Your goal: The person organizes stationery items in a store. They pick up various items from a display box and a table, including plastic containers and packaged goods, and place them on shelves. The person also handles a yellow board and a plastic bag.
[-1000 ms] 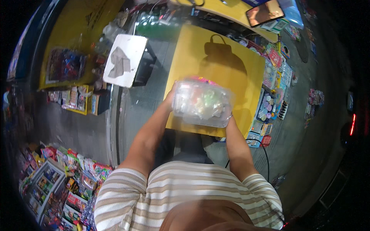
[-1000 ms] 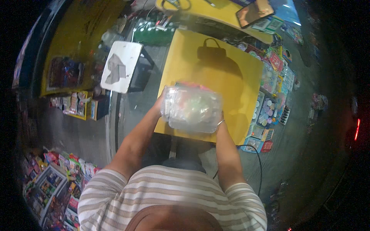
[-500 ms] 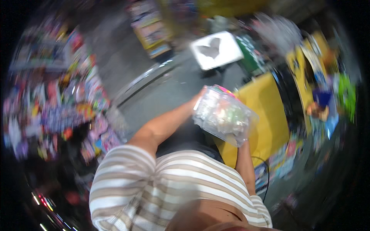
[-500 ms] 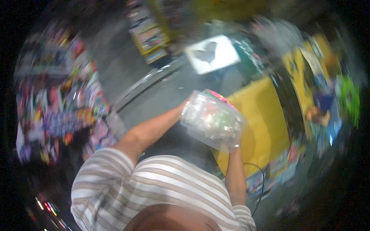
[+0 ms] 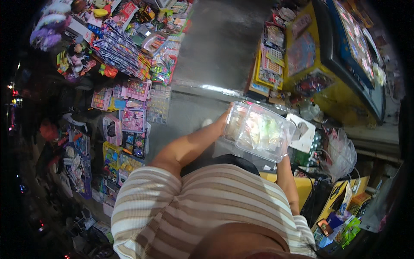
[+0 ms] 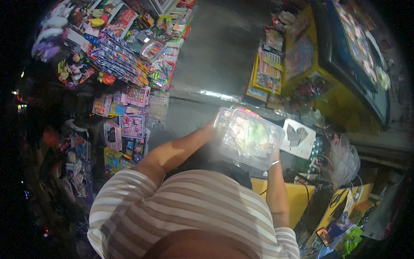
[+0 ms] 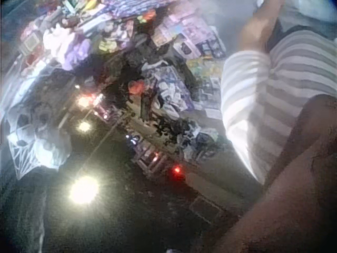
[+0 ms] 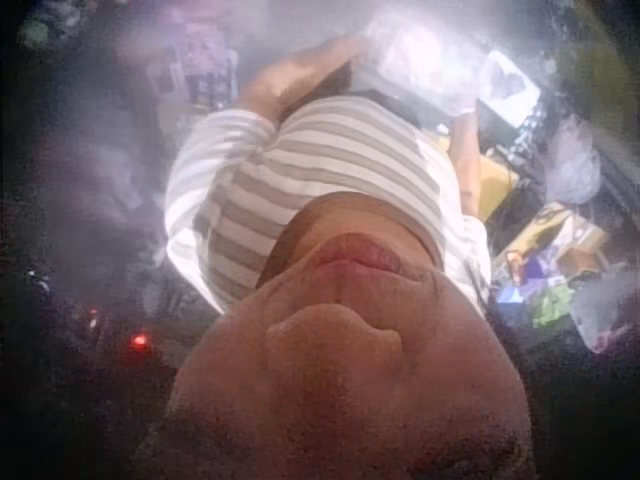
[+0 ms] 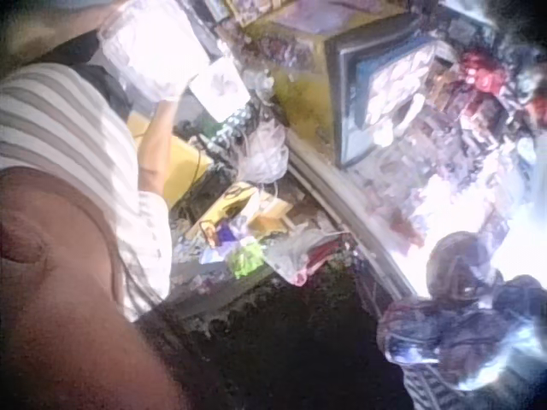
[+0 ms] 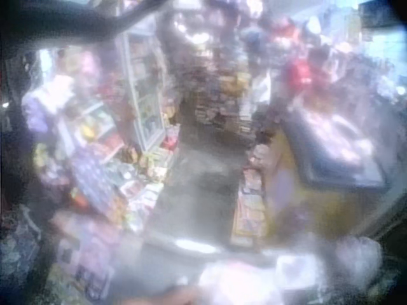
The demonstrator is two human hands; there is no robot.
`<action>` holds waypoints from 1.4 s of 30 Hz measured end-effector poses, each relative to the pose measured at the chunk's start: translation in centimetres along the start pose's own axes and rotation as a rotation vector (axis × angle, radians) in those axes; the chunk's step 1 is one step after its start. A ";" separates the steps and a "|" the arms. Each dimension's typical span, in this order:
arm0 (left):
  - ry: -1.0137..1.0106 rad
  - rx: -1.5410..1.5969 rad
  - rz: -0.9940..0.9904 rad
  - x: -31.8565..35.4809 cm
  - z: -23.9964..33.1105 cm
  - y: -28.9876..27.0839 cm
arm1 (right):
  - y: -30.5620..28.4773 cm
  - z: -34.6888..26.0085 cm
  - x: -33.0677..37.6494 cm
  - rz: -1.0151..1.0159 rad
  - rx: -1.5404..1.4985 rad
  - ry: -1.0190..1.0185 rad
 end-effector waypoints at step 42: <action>0.878 -0.004 0.470 -15.4 71.7 -12.9 | 53.2 -19.7 -78.4 -0.554 0.477 0.619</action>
Point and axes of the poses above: each hand's wrist, its own x-axis away from the middle knuckle, its own y-axis out of the palm, z = x × y, the point moved 1 cm from there along -x, towards the middle knuckle, and after that the axes turned 7 degrees about -x, right-handed, at the moved point
